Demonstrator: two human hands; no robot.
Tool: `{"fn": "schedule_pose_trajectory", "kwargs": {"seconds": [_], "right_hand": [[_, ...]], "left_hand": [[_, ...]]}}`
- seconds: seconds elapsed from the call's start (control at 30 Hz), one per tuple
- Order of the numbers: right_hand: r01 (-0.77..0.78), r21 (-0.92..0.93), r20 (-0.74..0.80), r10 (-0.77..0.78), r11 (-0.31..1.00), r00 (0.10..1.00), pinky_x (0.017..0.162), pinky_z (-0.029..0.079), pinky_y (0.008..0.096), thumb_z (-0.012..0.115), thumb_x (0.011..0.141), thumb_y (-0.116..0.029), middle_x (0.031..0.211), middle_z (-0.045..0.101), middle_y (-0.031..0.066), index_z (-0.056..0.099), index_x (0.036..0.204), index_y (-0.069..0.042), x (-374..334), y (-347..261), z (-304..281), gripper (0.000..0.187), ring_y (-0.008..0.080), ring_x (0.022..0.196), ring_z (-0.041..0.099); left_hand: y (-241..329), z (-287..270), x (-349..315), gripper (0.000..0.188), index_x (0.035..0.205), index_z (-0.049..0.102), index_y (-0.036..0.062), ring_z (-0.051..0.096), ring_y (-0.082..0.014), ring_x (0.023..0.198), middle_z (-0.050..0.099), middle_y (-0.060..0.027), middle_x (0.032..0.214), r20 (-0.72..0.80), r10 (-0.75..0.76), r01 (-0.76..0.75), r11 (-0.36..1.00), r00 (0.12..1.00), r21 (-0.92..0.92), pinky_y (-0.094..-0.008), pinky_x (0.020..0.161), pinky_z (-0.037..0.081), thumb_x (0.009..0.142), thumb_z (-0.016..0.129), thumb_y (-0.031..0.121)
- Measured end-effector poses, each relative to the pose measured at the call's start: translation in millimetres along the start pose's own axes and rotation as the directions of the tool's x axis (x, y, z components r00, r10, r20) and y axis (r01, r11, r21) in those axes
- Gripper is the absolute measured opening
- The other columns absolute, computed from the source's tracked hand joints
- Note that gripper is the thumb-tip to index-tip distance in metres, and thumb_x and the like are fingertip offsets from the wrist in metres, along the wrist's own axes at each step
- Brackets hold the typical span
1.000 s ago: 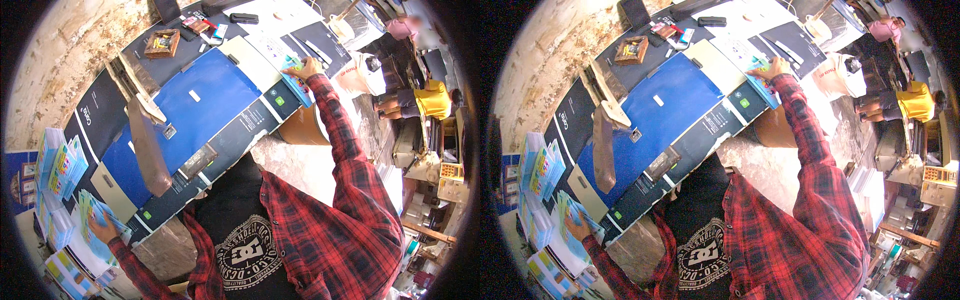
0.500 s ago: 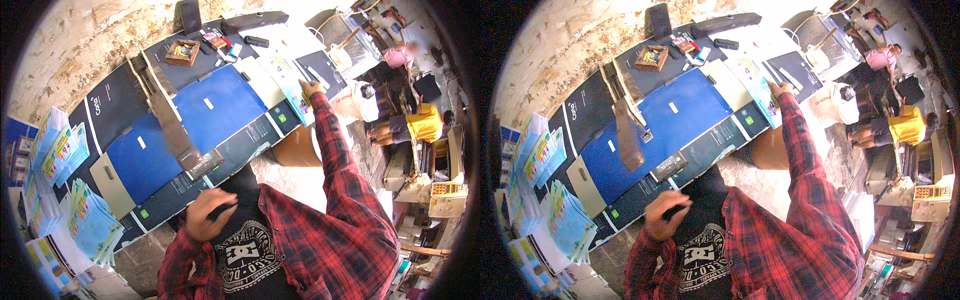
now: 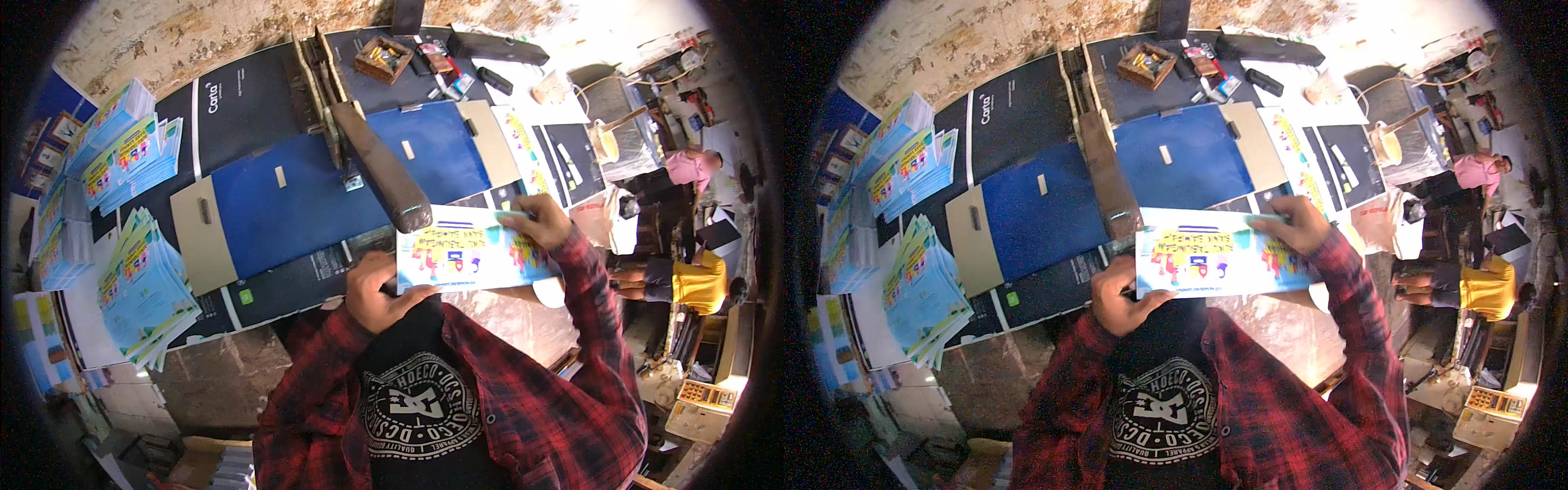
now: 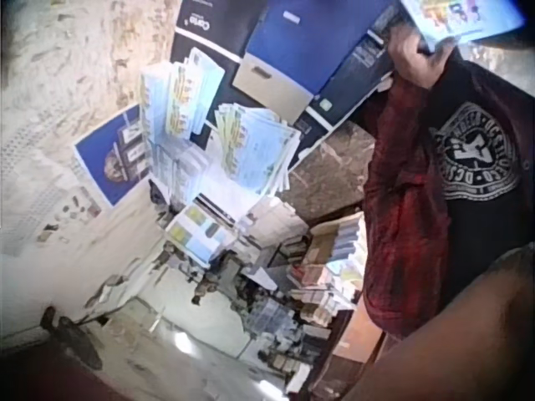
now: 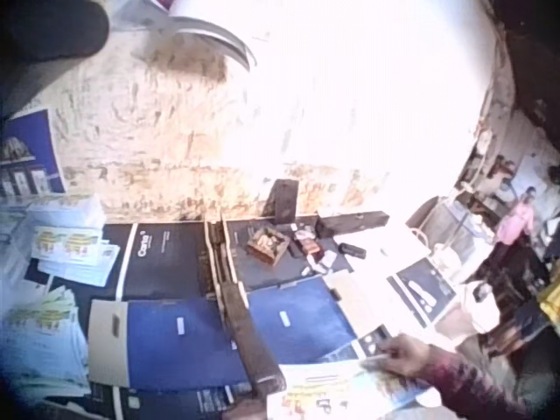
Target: The person repeatedly places a booklet on a binding machine, aligns it, and presses the handle to bind the booklet. They then remove the finished booklet and repeat the process with the next one from a stack.
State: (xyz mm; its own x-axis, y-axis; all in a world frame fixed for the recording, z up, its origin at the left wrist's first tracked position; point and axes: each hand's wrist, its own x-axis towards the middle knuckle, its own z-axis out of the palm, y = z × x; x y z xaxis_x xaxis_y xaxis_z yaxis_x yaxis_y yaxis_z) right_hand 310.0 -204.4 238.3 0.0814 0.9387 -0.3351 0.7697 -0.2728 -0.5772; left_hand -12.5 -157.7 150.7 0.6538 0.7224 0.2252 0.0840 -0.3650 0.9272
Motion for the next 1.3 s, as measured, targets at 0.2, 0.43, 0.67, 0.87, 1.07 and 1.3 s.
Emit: {"fn": "schedule_pose_trajectory", "kwargs": {"seconds": [0.2,0.43,0.67,0.87,1.07,1.3], "right_hand": [[0.283,-0.190,0.102,-0.268,0.940,0.958,0.066,0.045,0.0434,0.075,0.081,-0.041,0.067,0.064,0.0130,0.069,0.079,-0.006,150.1,-14.8,53.9,0.036,0.0290,0.065,0.064],[0.288,-0.476,-0.381,-0.490,0.831,0.784,0.105,0.030,0.0505,0.070,0.083,-0.049,0.131,0.057,0.0090,0.062,0.126,-0.013,148.8,-12.6,78.3,0.056,0.0266,0.124,0.052],[0.066,-0.360,-0.510,-0.255,0.931,0.822,0.114,0.021,0.0600,0.062,0.089,-0.053,0.147,0.044,0.0148,0.052,0.139,-0.015,120.7,3.5,139.0,0.063,0.0328,0.142,0.033],[0.168,-0.280,-0.524,-0.297,0.945,0.798,0.115,0.024,0.0554,0.059,0.089,-0.056,0.149,0.042,0.0128,0.052,0.137,-0.014,153.3,-15.0,161.2,0.064,0.0322,0.142,0.034],[0.125,-0.305,-0.536,-0.278,0.944,0.797,0.115,0.025,0.0541,0.057,0.089,-0.058,0.149,0.042,0.0111,0.050,0.140,-0.015,159.2,5.8,148.8,0.066,0.0315,0.142,0.034],[0.003,-0.366,-0.576,-0.229,0.930,0.784,0.116,0.023,0.0544,0.057,0.086,-0.065,0.151,0.041,0.0107,0.048,0.143,-0.016,160.4,44.2,125.1,0.075,0.0305,0.142,0.034]], "left_hand": [[-18.6,12.1,-16.4,0.028,0.112,0.067,-0.0059,0.061,-0.0098,0.100,0.069,-0.0096,0.110,-0.223,-0.597,0.398,0.724,0.771,-0.563,-0.0277,0.090,0.048,0.096,0.065,0.017],[-88.8,-7.2,19.6,0.027,0.120,0.063,-0.0038,0.063,-0.0140,0.097,0.068,-0.0078,0.110,-0.344,-0.692,0.231,0.595,0.635,-0.770,-0.0295,0.089,0.049,0.096,0.063,0.010],[-152.4,-51.0,28.8,0.025,0.115,0.062,-0.0034,0.066,-0.0161,0.087,0.068,-0.0089,0.107,-0.364,-0.488,0.332,0.848,0.793,-0.414,-0.0272,0.075,0.053,0.099,0.054,0.012],[-130.6,-128.2,1.6,0.032,0.118,0.061,-0.0014,0.067,-0.0179,0.088,0.069,-0.0116,0.106,-0.198,-0.730,0.687,0.683,0.654,-0.248,-0.0310,0.073,0.056,0.098,0.057,0.024],[-101.0,-94.6,57.5,0.039,0.126,0.056,-0.0023,0.070,-0.0249,0.099,0.068,-0.0179,0.116,-0.168,-0.924,0.685,0.369,0.343,-0.628,-0.0372,0.081,0.060,0.098,0.060,0.025],[-96.2,-59.3,91.5,0.040,0.127,0.055,-0.0032,0.067,-0.0253,0.106,0.066,-0.0165,0.121,-0.103,-0.898,0.696,0.401,0.428,-0.596,-0.0390,0.089,0.056,0.100,0.057,0.026]]}}
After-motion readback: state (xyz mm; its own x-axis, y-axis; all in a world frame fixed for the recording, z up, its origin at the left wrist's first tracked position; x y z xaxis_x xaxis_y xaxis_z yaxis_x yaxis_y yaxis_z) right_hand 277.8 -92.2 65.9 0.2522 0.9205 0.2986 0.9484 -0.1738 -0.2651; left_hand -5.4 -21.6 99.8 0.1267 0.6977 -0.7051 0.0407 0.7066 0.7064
